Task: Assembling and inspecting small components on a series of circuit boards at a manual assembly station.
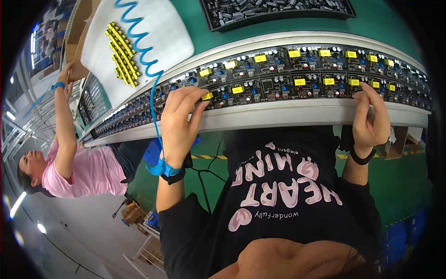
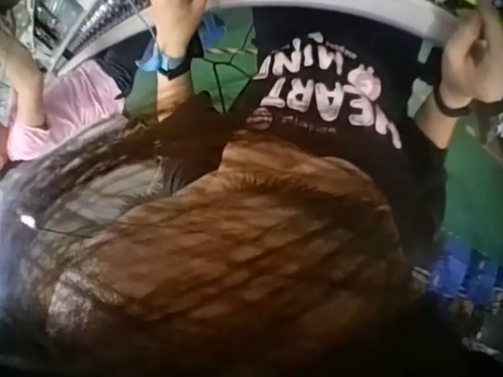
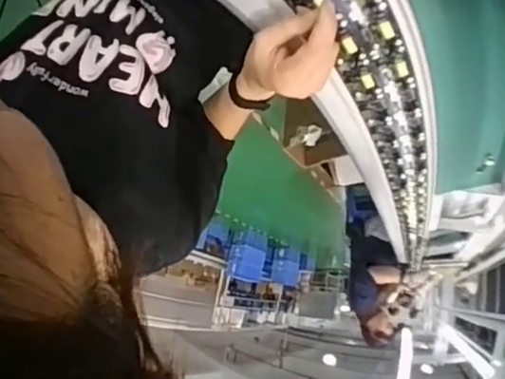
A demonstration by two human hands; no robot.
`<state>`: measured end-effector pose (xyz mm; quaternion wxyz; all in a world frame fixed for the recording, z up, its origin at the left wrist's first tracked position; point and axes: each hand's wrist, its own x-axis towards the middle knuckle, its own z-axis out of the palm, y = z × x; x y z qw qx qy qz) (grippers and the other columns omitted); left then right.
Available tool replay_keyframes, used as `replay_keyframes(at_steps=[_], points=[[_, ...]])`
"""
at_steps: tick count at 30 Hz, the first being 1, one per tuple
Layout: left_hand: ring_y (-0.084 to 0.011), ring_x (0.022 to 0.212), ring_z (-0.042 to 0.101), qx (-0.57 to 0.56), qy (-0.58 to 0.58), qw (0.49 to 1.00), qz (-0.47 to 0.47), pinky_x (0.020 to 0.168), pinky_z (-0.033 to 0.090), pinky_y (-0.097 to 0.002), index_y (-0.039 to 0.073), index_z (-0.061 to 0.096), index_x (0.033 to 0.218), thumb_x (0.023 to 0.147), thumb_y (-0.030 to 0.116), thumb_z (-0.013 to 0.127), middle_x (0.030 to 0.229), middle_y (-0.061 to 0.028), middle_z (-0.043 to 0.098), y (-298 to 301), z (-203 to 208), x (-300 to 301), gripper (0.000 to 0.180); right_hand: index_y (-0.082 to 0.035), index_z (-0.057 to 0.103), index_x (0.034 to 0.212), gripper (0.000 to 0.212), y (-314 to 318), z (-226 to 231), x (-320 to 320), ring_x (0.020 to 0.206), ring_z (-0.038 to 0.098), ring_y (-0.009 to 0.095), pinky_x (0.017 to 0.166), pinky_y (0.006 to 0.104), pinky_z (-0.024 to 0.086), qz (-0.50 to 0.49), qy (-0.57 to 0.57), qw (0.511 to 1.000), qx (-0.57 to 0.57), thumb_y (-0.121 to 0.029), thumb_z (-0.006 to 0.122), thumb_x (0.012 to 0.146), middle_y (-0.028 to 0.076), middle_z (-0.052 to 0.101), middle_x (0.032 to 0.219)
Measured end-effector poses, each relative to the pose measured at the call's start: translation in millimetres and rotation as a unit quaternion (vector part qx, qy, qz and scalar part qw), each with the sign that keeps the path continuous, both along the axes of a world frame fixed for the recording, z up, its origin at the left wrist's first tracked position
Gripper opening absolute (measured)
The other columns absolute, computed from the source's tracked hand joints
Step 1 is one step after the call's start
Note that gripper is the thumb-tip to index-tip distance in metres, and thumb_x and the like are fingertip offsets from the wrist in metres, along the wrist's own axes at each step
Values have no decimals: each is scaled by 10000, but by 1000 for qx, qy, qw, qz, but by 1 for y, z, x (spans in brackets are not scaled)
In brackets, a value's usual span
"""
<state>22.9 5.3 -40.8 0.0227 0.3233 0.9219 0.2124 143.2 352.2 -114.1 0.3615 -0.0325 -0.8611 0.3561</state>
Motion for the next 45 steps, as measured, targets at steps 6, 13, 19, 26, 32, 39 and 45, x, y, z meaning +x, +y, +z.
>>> replay_keyframes(at_steps=[6, 13, 19, 26, 32, 39, 45], points=[[-316, 969, 632, -10, 15, 999, -30, 836, 518, -400, 35, 700, 1019, 778, -13, 756, 1022, -98, 694, 0, -12, 0, 252, 101, 688, 1052, 224, -1, 0, 1, 671, 684, 171, 608, 251, 537, -7, 2, 1000, -10, 188, 627, 854, 146, 733, 882], [-317, 963, 630, -1, 13, 1000, -19, 841, 514, -397, 37, 700, 1019, 778, -5, 760, 1014, -91, 699, 1, -15, -4, 251, 136, 660, 1093, 206, 1, -2, 2, 722, 704, 181, 634, 243, 564, 8, -13, 1000, -6, 176, 589, 903, 195, 727, 946], [-305, 982, 641, 0, 4, 1000, -15, 886, 499, -386, 21, 710, 1011, 769, -39, 763, 1012, -109, 711, 3, -14, -2, 255, 115, 673, 1075, 236, -3, 0, 1, 680, 684, 168, 608, 239, 534, -11, -5, 1000, -14, 194, 612, 861, 156, 731, 892], [-310, 959, 631, -2, 10, 999, -52, 837, 510, -395, 43, 701, 1014, 762, -11, 768, 1009, -81, 704, -1, -16, -8, 267, 167, 625, 1096, 189, -1, 0, 4, 717, 694, 193, 655, 279, 592, 4, -23, 1000, -11, 174, 581, 912, 212, 715, 938], [-296, 964, 637, -18, 35, 996, -80, 845, 515, -389, 48, 705, 1020, 748, -12, 776, 1023, -72, 710, -6, -19, -8, 288, 175, 606, 1107, 197, -3, 0, 5, 730, 691, 200, 672, 292, 600, 3, -30, 1000, -9, 183, 565, 915, 226, 709, 951], [-290, 977, 640, -36, 53, 996, -55, 846, 522, -389, 42, 708, 1027, 739, -4, 791, 1047, -74, 707, 3, -13, 1, 303, 178, 600, 1109, 200, -2, 0, 8, 735, 690, 203, 679, 299, 602, -3, -46, 999, -13, 189, 559, 913, 233, 706, 960], [-297, 985, 639, -61, 64, 996, -27, 847, 525, -394, 32, 706, 1025, 739, -3, 796, 1060, -83, 704, 5, -15, 5, 302, 180, 598, 1109, 204, -2, 1, 7, 745, 691, 207, 677, 296, 600, -4, -43, 999, -22, 197, 553, 911, 242, 702, 960]])
